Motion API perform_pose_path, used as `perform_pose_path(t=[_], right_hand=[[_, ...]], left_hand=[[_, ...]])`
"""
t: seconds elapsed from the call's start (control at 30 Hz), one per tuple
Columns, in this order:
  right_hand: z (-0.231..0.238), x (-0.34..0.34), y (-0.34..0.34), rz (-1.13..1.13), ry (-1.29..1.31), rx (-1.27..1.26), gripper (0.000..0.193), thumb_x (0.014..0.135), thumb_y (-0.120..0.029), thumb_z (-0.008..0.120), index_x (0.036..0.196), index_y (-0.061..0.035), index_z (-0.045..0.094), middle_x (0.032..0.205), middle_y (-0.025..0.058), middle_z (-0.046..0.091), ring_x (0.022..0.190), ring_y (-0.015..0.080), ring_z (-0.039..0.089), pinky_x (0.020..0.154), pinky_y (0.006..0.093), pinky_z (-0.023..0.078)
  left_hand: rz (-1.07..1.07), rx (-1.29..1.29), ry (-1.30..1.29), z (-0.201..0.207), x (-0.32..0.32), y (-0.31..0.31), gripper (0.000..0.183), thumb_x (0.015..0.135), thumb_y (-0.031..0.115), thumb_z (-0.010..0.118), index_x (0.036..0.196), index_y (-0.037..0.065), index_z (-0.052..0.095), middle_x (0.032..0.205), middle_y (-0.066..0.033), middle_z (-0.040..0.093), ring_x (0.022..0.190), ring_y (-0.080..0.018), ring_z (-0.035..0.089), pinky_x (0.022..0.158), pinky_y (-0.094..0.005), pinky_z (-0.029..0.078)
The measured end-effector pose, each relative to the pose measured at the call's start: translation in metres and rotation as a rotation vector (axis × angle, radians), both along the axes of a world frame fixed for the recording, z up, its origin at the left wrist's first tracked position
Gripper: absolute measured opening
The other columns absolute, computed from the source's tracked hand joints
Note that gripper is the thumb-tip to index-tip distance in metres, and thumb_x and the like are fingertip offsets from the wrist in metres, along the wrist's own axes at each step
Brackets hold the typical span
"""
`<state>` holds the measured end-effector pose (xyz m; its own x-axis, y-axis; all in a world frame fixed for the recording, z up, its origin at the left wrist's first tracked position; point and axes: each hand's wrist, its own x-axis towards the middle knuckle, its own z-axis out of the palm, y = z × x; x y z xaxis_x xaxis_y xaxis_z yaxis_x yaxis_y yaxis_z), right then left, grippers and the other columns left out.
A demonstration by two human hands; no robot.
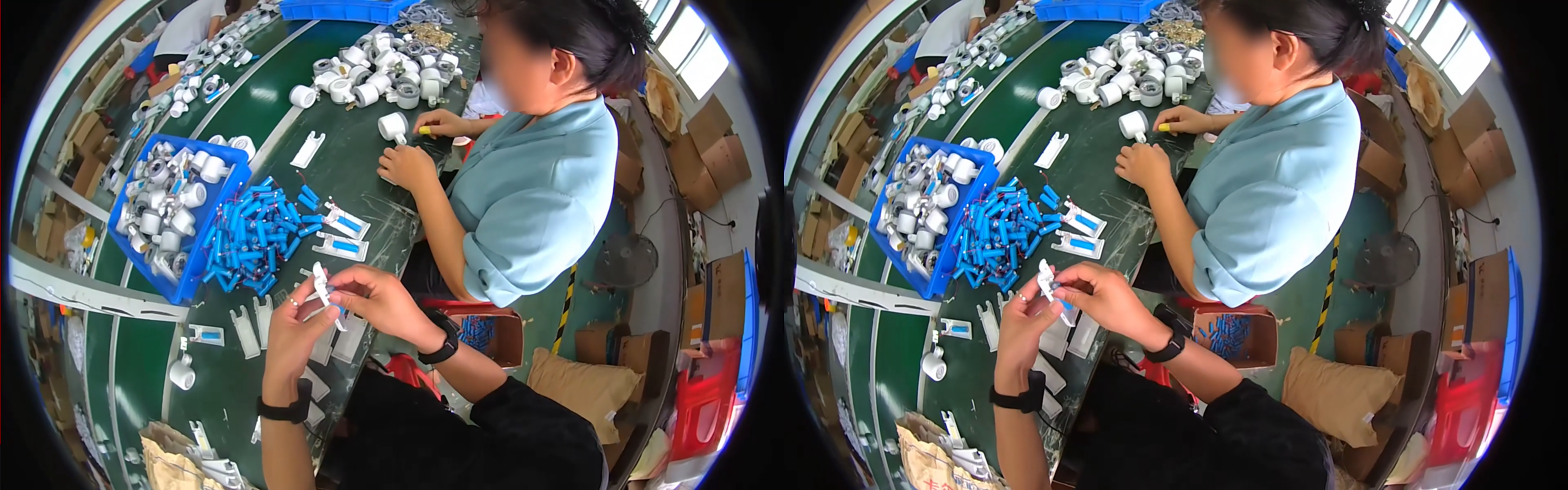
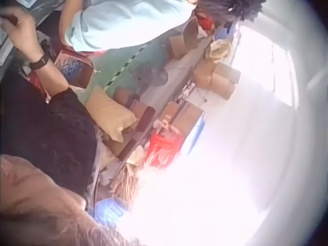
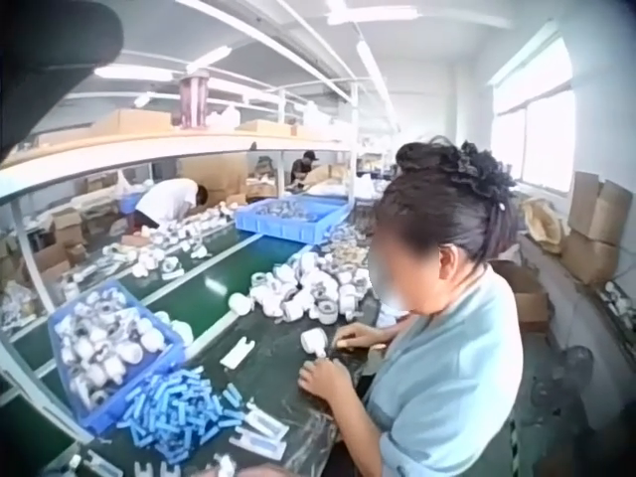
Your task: The person empties white plastic housings from a bag, peels adhesive backing from a light panel, and presses the panel into a housing. They then insert a blue battery into the housing, connect the wires, and place the assembled unit aside.
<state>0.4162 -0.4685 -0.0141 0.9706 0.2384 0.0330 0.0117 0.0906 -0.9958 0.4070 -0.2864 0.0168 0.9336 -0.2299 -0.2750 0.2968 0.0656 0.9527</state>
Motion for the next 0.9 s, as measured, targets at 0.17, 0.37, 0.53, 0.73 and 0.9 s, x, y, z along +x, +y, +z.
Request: perform_pose_path(t=[0.17,0.37,0.53,0.73,0.9], right_hand=[[-0.016,-0.001,0.008,-0.126,-0.096,0.101,0.016,0.092,-0.006,0.071,0.106,0.0005,0.070,0.097,0.0075,0.069,0.083,0.0105,0.066,0.072,0.0273,0.053],[-0.014,-0.007,0.007,-0.197,-0.103,-0.008,0.016,0.093,-0.006,0.071,0.108,-0.0002,0.071,0.100,0.0071,0.070,0.084,0.0100,0.065,0.073,0.0252,0.052],[-0.022,-0.013,0.013,-0.368,0.103,0.136,0.016,0.098,-0.012,0.067,0.109,-0.0007,0.069,0.093,0.0007,0.068,0.079,0.0065,0.060,0.069,0.0231,0.050],[-0.022,0.003,-0.004,-0.282,0.221,0.511,0.024,0.101,-0.017,0.062,0.118,-0.0010,0.064,0.098,0.0020,0.069,0.084,0.0084,0.063,0.076,0.0240,0.052],[-0.025,0.022,-0.010,-0.313,0.494,0.990,0.021,0.102,-0.019,0.061,0.117,-0.0050,0.065,0.100,0.0022,0.069,0.087,0.0107,0.066,0.078,0.0225,0.056]], left_hand=[[0.030,-0.010,-0.045,-0.004,-0.005,-0.009,0.060,0.088,0.001,0.073,0.144,0.001,0.050,0.130,-0.0094,0.063,0.120,-0.0168,0.060,0.098,-0.0311,0.051],[0.150,-0.404,0.129,-0.018,-0.010,-0.015,0.052,0.097,0.003,0.062,0.145,-0.003,0.043,0.136,-0.0121,0.058,0.119,-0.0174,0.060,0.101,-0.0303,0.049],[0.262,-0.337,0.091,-0.024,-0.010,-0.010,0.048,0.099,0.008,0.062,0.143,-0.001,0.046,0.134,-0.0138,0.060,0.116,-0.0177,0.061,0.098,-0.0325,0.052],[0.266,-0.406,0.152,-0.018,-0.008,0.010,0.042,0.105,0.024,0.054,0.142,0.005,0.048,0.138,-0.0155,0.059,0.114,-0.0216,0.064,0.097,-0.0381,0.054],[0.219,-0.539,0.167,-0.020,0.005,0.005,0.044,0.105,0.028,0.052,0.142,0.005,0.046,0.142,-0.0160,0.056,0.117,-0.0236,0.063,0.099,-0.0407,0.054]])
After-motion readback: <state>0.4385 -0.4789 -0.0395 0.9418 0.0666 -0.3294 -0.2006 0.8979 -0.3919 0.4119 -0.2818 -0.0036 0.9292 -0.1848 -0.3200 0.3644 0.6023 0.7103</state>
